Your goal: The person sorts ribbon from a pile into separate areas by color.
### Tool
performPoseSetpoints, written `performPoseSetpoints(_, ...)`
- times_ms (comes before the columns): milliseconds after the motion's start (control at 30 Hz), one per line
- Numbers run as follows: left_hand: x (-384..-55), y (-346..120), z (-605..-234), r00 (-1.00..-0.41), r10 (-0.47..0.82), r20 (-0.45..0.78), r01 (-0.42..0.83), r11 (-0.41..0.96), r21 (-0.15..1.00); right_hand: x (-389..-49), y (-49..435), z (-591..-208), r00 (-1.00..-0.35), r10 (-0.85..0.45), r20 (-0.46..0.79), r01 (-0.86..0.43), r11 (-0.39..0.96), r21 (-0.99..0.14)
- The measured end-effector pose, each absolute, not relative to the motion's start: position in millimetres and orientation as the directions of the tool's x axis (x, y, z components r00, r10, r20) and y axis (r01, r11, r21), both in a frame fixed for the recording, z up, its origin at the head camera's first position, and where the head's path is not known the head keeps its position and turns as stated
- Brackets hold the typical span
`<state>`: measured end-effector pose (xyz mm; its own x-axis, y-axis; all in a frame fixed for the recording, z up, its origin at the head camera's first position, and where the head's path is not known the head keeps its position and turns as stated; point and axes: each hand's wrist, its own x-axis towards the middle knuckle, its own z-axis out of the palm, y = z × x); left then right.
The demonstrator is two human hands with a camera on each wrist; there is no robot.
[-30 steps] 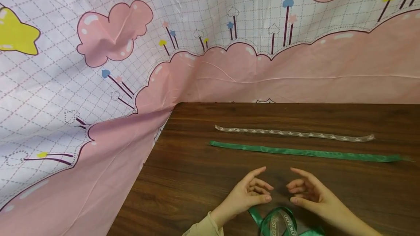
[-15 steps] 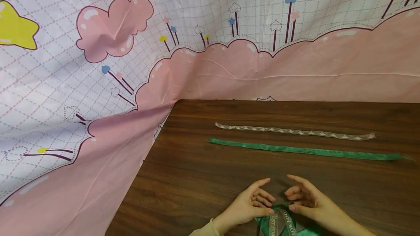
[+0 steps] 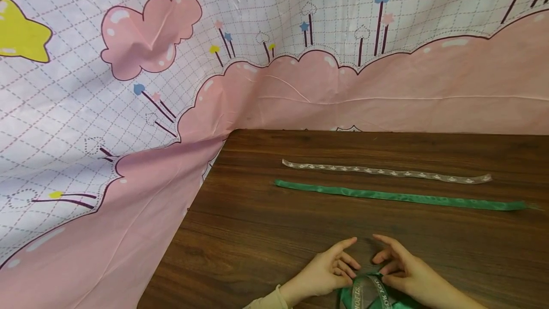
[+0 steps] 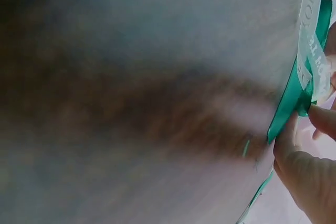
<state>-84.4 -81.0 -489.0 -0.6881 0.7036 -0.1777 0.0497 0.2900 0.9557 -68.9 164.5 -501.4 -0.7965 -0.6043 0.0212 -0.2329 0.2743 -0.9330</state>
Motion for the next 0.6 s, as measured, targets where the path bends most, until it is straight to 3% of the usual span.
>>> performPoseSetpoints(300,-83.8,-82.5,-487.0,-0.680,0.707,-0.193,0.104,0.354,0.930,-74.8,171.2,-499.2,-0.752,-0.625,0.210,-0.323,0.072,-0.944)
performPoseSetpoints(467,-83.4,-80.3,-486.0,-0.667,0.711,-0.223,0.126,0.403,0.906,-77.1,171.4,-490.9,-0.752,-0.622,0.218,-0.308,0.040,-0.950)
performPoseSetpoints(600,-86.4,-81.1,-482.8,-0.659,0.713,-0.239,0.041,0.352,0.935,-78.5,172.8,-483.0,-0.750,-0.628,0.208,-0.301,0.044,-0.953)
